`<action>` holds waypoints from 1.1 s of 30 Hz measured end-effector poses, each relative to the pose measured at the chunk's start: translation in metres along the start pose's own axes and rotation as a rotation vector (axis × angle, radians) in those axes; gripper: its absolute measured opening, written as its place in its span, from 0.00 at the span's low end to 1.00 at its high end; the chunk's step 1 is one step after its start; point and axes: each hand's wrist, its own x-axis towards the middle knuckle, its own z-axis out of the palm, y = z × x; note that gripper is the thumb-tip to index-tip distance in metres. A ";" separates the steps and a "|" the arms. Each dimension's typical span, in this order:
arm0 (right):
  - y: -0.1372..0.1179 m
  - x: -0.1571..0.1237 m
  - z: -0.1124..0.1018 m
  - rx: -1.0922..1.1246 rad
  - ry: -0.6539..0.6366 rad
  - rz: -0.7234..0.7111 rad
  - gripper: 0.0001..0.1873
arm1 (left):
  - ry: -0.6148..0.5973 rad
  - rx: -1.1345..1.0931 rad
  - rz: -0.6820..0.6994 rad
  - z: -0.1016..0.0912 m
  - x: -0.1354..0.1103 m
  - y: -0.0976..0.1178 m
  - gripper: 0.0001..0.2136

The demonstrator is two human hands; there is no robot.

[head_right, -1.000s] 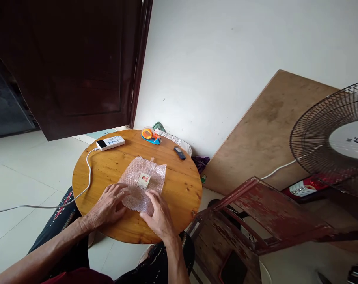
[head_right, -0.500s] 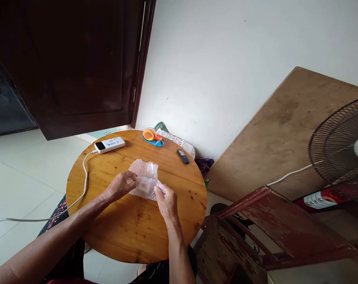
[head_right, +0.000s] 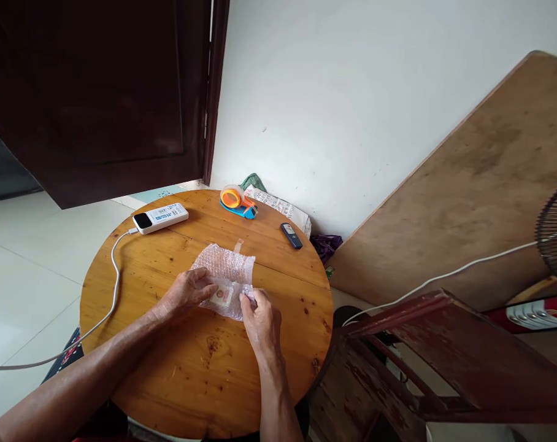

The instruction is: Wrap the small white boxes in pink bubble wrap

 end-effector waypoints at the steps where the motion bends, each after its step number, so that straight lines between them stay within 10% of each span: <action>1: 0.000 -0.001 0.001 -0.029 0.010 0.007 0.14 | 0.002 0.000 0.001 0.000 0.000 0.000 0.07; 13: -0.021 -0.016 -0.016 -0.306 0.265 -0.232 0.12 | 0.018 -0.047 -0.006 0.004 0.003 -0.003 0.08; 20: -0.066 -0.015 -0.008 -0.236 -0.101 -0.421 0.17 | 0.038 0.035 0.024 0.000 0.005 0.003 0.09; 33: -0.069 0.000 -0.002 -0.465 -0.216 -0.450 0.19 | 0.127 0.420 -0.154 -0.046 -0.015 -0.016 0.15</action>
